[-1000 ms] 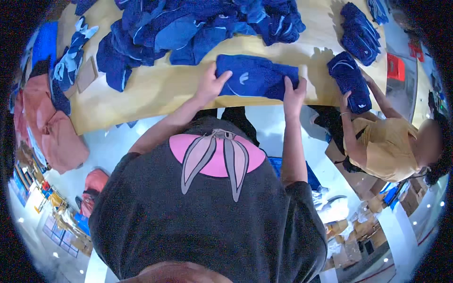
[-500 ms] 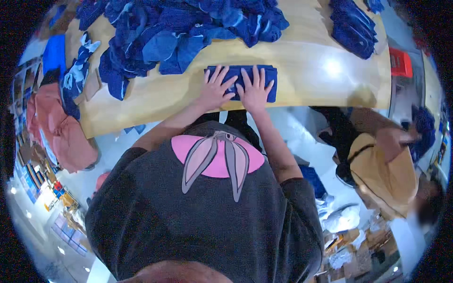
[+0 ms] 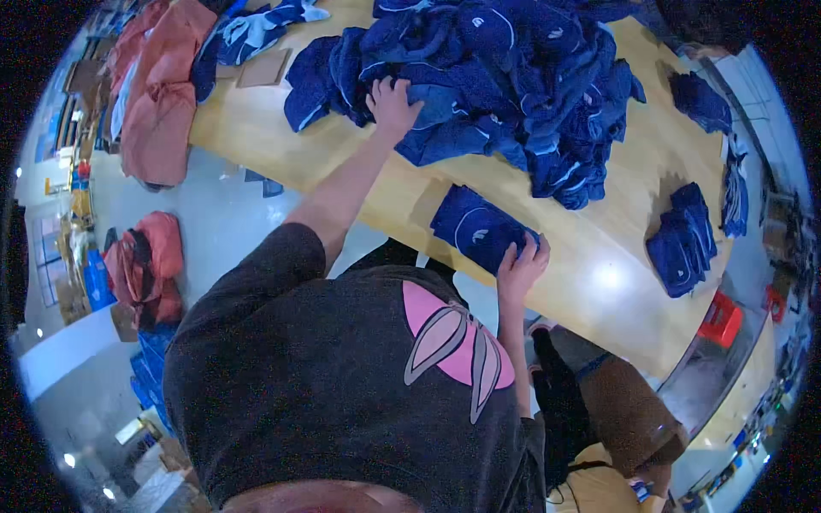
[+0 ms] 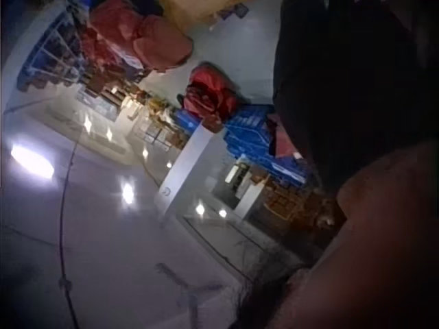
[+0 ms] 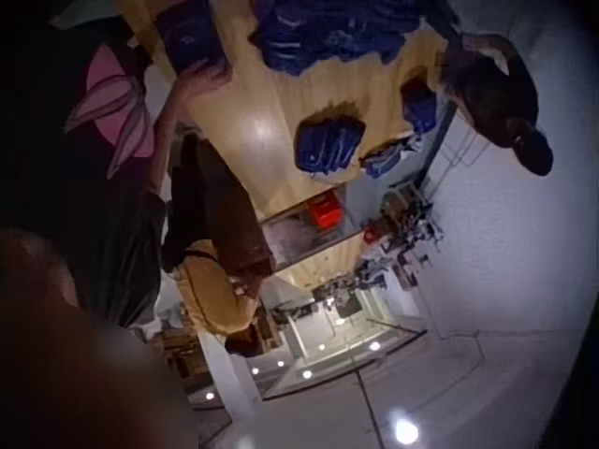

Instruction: Folding blue fabric garments on a large production table in a factory setting.

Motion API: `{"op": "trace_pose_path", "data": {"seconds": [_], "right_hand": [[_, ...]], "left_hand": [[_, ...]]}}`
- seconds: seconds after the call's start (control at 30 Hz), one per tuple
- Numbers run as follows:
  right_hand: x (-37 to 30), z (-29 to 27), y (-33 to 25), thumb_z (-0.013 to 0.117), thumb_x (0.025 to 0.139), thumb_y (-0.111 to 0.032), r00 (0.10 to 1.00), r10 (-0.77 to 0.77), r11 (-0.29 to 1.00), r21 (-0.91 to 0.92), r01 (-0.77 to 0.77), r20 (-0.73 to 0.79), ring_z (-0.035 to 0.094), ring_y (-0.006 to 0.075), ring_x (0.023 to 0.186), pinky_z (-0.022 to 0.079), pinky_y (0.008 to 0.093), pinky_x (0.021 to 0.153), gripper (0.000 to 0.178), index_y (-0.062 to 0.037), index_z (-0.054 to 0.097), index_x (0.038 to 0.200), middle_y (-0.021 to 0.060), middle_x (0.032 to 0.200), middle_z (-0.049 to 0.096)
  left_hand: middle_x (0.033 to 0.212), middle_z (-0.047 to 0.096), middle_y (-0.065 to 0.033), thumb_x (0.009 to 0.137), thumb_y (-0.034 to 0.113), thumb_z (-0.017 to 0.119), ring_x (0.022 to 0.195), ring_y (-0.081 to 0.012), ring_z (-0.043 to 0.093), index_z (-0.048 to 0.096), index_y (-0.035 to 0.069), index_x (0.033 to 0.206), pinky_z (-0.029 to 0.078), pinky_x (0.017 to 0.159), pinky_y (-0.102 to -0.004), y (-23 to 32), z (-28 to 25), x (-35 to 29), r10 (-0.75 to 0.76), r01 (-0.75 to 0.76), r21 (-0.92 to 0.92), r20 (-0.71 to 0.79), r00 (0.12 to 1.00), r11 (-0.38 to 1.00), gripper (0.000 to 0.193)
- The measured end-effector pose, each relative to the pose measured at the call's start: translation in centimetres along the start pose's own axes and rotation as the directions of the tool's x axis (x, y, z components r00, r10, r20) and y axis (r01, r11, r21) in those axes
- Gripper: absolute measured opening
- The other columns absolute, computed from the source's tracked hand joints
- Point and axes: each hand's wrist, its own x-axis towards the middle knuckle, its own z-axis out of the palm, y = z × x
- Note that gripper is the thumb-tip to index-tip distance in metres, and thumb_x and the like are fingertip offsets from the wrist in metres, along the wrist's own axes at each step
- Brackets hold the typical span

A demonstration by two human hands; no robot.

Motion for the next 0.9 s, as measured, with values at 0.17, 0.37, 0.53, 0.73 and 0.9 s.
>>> {"op": "trace_pose_path", "data": {"seconds": [0.17,0.37,0.53,0.73,0.9], "right_hand": [[3.8,0.3,-2.8,0.062,0.085,-0.009,0.997,0.024,0.999,0.041,-0.027,0.075,0.052,0.0383,0.112,0.042,0.0434,0.098,0.039,-0.0023,0.055,0.123,0.0207,0.127,0.051],[8.3,3.1,-11.0,0.071,0.082,-0.013,0.904,0.057,0.789,0.535,-0.301,0.424,0.054,0.0305,0.110,0.046,0.0395,0.094,0.060,-0.0029,0.046,0.135,0.0166,0.127,0.050],[9.7,7.3,-17.8,0.072,0.077,-0.010,0.774,-0.159,0.571,0.697,-0.434,0.612,0.052,0.0301,0.114,0.042,0.0396,0.098,0.076,-0.0044,0.037,0.144,0.0150,0.132,0.048],[13.6,6.4,-26.4,0.069,0.072,-0.003,0.412,-0.719,-0.084,0.519,-0.851,0.559,0.050,0.0287,0.116,0.039,0.0382,0.102,0.084,-0.0106,0.035,0.148,0.0115,0.134,0.049],[15.6,8.7,-28.9,0.067,0.072,0.000,0.446,-0.630,0.484,0.770,-0.415,0.636,0.052,0.0270,0.114,0.040,0.0382,0.099,0.069,-0.0107,0.049,0.138,0.0107,0.129,0.055]], "left_hand": [[0.087,0.066,-0.0090,0.080,0.020,0.070,0.075,-0.0263,0.060,0.064,0.009,0.099,0.048,0.071,-0.0362,-0.6,-3.9,1.9,0.260,-0.163,-0.335,0.272,0.926,0.928,0.023],[0.087,0.063,-0.0027,0.087,0.013,0.067,0.076,-0.0128,0.055,0.061,0.006,0.101,0.044,0.072,-0.0235,-0.4,-16.3,-1.6,0.049,0.368,-0.834,0.424,0.904,0.411,0.017],[0.099,0.063,-0.0029,0.092,0.010,0.062,0.086,-0.0104,0.056,0.062,0.004,0.108,0.044,0.078,-0.0211,-3.6,-24.4,-0.3,-0.035,0.576,-0.809,0.583,0.812,-0.119,0.017],[0.101,0.063,-0.0029,0.092,0.012,0.061,0.088,-0.0087,0.056,0.062,0.003,0.110,0.043,0.079,-0.0214,-7.6,-28.4,0.2,0.002,0.716,-0.692,0.719,0.695,-0.097,0.020],[0.109,0.064,-0.0108,0.088,0.022,0.062,0.090,-0.0170,0.061,0.059,-0.001,0.117,0.048,0.084,-0.0254,-11.9,-26.1,0.8,0.342,0.705,-0.708,0.670,0.658,0.030,0.037]]}}
